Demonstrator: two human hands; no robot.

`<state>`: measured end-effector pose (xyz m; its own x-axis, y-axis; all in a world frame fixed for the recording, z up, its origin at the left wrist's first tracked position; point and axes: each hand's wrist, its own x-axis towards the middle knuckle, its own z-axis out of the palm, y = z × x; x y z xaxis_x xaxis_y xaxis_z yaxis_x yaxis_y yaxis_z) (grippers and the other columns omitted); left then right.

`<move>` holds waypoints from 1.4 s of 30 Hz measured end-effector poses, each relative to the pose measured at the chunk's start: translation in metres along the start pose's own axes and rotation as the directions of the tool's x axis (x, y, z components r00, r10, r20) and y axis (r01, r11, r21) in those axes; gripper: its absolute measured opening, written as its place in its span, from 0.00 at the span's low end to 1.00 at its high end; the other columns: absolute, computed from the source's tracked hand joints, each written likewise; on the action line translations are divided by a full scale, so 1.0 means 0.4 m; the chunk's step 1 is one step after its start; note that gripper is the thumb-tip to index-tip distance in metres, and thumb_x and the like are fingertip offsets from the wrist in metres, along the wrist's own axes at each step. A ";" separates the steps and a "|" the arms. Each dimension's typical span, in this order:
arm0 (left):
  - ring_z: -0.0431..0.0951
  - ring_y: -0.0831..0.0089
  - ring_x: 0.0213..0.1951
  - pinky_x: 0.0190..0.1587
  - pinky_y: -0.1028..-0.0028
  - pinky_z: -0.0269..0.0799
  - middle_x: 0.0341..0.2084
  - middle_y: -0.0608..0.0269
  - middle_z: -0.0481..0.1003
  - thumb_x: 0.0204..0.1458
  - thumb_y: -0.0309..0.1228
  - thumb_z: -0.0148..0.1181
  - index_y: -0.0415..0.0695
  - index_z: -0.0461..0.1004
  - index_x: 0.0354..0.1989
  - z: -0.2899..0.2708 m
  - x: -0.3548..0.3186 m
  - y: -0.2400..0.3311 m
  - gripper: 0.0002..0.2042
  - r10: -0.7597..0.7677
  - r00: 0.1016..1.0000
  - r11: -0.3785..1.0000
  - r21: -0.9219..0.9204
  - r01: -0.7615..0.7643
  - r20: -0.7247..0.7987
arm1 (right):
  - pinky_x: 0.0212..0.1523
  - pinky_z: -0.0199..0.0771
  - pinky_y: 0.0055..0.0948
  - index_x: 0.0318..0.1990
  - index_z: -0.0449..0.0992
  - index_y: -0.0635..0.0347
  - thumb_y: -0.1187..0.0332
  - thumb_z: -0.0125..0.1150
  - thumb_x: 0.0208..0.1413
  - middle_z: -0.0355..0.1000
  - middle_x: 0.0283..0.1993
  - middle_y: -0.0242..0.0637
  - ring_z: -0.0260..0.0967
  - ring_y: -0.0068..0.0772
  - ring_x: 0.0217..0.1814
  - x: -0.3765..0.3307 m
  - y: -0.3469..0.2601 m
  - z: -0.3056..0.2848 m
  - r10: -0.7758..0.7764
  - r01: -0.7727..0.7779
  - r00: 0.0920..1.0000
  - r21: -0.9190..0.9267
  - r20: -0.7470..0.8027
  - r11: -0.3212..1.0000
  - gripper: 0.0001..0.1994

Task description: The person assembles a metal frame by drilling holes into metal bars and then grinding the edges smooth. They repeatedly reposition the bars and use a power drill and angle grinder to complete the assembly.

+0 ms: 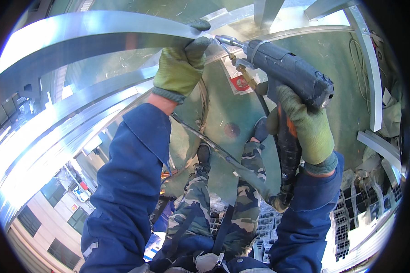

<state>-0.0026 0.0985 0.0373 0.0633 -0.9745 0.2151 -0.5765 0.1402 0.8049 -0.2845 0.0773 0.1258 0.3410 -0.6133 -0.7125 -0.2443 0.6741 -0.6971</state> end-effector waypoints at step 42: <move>0.81 0.65 0.52 0.57 0.72 0.73 0.51 0.56 0.81 0.68 0.22 0.56 0.39 0.73 0.57 -0.020 -0.012 -0.016 0.12 -0.006 0.999 0.984 0.177 -0.001 0.039 | 0.25 0.68 0.29 0.58 0.79 0.60 0.57 0.60 0.73 0.79 0.35 0.34 0.68 0.23 0.23 -0.014 0.001 0.005 -0.132 0.131 0.991 -0.102 -0.011 0.986 0.17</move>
<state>0.0074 0.1036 0.0356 0.0348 -0.9815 0.1885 -0.7117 0.1081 0.6941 -0.2846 0.0820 0.1296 0.3604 -0.7016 -0.6147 -0.2887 0.5428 -0.7887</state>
